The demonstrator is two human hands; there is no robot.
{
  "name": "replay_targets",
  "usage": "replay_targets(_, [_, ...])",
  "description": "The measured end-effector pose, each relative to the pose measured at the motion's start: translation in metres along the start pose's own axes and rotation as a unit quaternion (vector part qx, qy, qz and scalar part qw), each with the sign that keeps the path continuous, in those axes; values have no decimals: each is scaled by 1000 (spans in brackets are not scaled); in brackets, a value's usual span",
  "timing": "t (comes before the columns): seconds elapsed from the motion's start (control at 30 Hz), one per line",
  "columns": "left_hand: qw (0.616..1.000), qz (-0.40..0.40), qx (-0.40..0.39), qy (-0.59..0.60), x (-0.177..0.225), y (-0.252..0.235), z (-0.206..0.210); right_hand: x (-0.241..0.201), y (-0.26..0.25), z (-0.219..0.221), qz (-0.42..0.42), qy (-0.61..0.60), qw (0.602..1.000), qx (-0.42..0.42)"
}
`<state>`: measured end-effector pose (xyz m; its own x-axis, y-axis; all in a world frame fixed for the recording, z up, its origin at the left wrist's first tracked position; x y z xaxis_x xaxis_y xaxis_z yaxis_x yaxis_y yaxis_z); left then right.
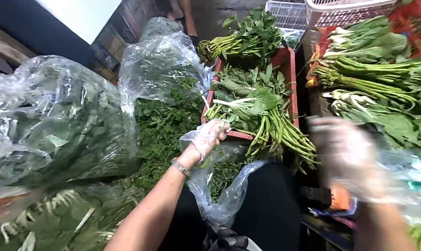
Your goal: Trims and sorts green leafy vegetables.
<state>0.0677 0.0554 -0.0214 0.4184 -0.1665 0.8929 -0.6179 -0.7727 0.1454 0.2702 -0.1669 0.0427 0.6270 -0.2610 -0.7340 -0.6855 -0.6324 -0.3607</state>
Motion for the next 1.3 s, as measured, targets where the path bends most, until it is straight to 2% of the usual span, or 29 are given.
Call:
replay_targets(0.07, [1000,6,9,-19,1,1,1,-45,13,83,-85,-15,993,-75])
replay_targets(0.1, [999,10,14,-28,1,1,1,-57,15,110,-119,-20,989,-89])
replay_targets(0.2, [998,14,26,-61,-4,1,-4,-71,13,154,-142,-22,984,-106])
replay_targets(0.43, [993,-2,24,-114,-5,-2,-8,-68,5,174,-88,-8,985,-147])
replay_targets(0.53, [991,-17,30,-131,-5,-3,-9,-67,4,176,-99,-9,987,-127])
replay_targets(0.63, [991,-27,34,-128,-5,-3,-10,-70,4,176,-104,-9,984,-144])
replay_targets(0.83, [989,-3,43,-139,-3,-4,-8,-70,-1,176,-109,6,983,-147])
replay_targets(0.9, [993,28,37,-109,5,0,-7,-54,-8,180,-73,58,980,-178])
replay_targets(0.97, [997,56,50,-16,13,5,-9,-16,-15,188,17,96,964,-248])
replay_targets(1.03, [995,71,53,53,14,4,-13,-1,-18,190,68,25,966,-248])
replay_targets(1.1, [989,81,42,115,6,2,-12,-22,-14,183,102,-149,970,-165])
replay_targets(1.17, [968,107,35,223,10,0,-6,-52,-12,174,115,-307,939,-108])
replay_targets(1.23, [947,130,33,292,22,2,-1,-75,-7,170,118,-375,912,-113])
replay_targets(1.3, [942,134,42,303,27,3,4,-84,-3,169,139,-406,892,-144])
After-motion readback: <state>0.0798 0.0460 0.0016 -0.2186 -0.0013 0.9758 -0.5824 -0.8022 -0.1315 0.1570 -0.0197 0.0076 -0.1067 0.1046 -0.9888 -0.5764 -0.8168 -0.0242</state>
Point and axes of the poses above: each hand's wrist, its own y-axis away from the middle knuckle, its own z-axis out of the palm, x = y × z, the point moved 9 cm from there along -y, towards the middle knuckle, and after that the axes turned 13 degrees about x, right-handed, at the moved point
